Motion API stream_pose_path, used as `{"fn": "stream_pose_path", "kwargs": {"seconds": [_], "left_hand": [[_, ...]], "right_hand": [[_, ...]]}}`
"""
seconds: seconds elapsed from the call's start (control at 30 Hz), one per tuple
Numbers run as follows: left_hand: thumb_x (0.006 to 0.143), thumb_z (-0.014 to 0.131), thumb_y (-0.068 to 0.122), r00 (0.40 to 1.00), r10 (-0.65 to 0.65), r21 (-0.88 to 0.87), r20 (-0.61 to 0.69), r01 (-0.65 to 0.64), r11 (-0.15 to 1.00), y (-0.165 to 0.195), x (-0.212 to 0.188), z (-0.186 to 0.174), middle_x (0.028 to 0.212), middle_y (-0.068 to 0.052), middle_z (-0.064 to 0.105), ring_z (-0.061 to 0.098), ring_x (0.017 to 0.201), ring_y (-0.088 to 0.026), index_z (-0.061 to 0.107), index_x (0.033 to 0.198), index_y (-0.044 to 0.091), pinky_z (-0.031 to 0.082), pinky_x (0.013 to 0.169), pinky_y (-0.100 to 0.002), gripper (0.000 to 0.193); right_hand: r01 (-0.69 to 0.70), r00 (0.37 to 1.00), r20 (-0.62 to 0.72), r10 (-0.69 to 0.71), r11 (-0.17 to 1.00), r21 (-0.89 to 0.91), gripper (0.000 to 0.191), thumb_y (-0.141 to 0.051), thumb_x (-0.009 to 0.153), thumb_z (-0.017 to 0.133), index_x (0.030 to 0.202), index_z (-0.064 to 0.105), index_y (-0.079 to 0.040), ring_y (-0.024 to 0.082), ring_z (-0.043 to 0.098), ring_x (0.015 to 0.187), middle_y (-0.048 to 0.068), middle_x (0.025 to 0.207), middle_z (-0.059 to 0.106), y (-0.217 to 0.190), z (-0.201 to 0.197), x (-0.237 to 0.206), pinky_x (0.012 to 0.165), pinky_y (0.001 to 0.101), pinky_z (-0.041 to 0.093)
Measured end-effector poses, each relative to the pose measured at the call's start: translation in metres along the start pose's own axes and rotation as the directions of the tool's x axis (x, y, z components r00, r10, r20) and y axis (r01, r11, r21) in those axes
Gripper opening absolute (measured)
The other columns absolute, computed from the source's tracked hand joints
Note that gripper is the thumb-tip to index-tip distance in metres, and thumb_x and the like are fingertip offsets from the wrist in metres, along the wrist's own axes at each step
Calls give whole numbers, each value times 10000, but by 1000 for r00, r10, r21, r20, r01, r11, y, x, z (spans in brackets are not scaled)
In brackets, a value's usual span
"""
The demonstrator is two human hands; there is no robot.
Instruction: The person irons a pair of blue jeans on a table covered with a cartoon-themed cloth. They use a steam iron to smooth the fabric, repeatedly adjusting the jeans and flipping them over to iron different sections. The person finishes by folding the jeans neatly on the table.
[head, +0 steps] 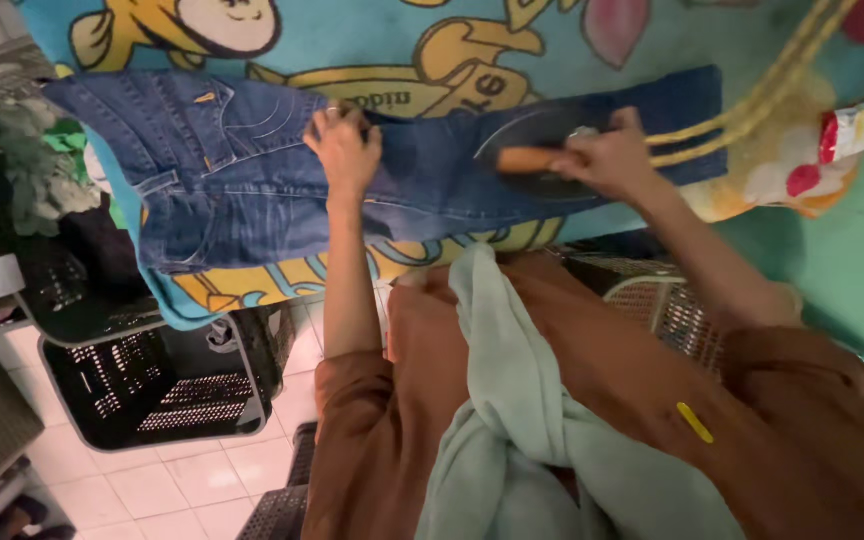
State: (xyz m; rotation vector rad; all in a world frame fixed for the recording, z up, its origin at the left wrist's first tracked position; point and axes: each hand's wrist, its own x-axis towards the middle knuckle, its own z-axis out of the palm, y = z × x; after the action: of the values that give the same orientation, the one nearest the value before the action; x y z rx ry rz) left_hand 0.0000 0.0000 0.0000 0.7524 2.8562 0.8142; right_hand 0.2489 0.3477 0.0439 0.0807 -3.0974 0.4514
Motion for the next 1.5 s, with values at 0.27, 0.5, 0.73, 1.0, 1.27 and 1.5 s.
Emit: {"fn": "stream_pose_path", "kwargs": {"seconds": [0.27, 0.5, 0.73, 1.0, 1.27, 1.5], "left_hand": [[868, 759, 201, 956, -46, -15, -290, 44, 999, 36, 31, 28, 1192, -146, 596, 534, 1135, -330, 666, 1076, 106, 315, 1066, -544, 248], [935, 732, 192, 956, -50, -157, -290, 4, 988, 71, 33, 19, 1170, -95, 626, 550, 1165, -313, 656, 1136, 88, 331, 1060, -502, 238], [957, 712, 111, 983, 95, -319, -157, -141, 937, 150, 26, 35, 978, -137, 645, 600, 947, -354, 651, 978, 62, 459, 843, -470, 81], [760, 804, 260, 746, 584, -384, 319, -462, 800, 235, -45, 124, 966, -152, 685, 640, 957, -370, 695, 930, 55, 503, 829, -487, 288], [809, 674, 156, 718, 557, -252, 418, -497, 830, 207, -99, 140, 998, -174, 693, 690, 963, -387, 702, 966, 85, 583, 718, -499, 174], [834, 670, 169, 989, 148, -378, -5, -139, 915, 179, -69, 54, 877, -183, 689, 673, 801, -404, 693, 920, 74, 545, 676, -500, 130]], "right_hand": [[-109, 983, 155, 100, 993, 49, 474, -633, 968, 636, 879, 745, -180, 288, 567, 613, 71, 670, 666, -15, 5, 27, 883, 470, 384], [-299, 954, -39, 297, 939, -168, 504, -698, 929, 660, 969, 787, -212, 331, 593, 800, 67, 736, 690, 56, -29, -41, 945, 442, 394], [-614, 767, -158, 622, 783, 106, 457, -538, 1130, 583, 1052, 780, -133, 386, 628, 738, 132, 773, 683, 167, -83, -90, 953, 537, 409], [-865, 425, -486, 763, 501, 31, 678, -679, 1056, 521, 982, 812, -71, 461, 664, 761, 246, 817, 703, 202, -94, -20, 720, 569, 481], [-928, 254, -341, 905, 328, 178, 736, -740, 1096, 414, 1358, 490, -57, 471, 595, 955, 269, 1063, 660, 190, -109, 70, 825, 626, 410], [-920, 37, -426, 904, 197, 338, 1018, -732, 1046, 513, 1569, 47, 6, 483, 470, 1283, 272, 1347, 593, 195, -105, 78, 991, 748, 275]]}}
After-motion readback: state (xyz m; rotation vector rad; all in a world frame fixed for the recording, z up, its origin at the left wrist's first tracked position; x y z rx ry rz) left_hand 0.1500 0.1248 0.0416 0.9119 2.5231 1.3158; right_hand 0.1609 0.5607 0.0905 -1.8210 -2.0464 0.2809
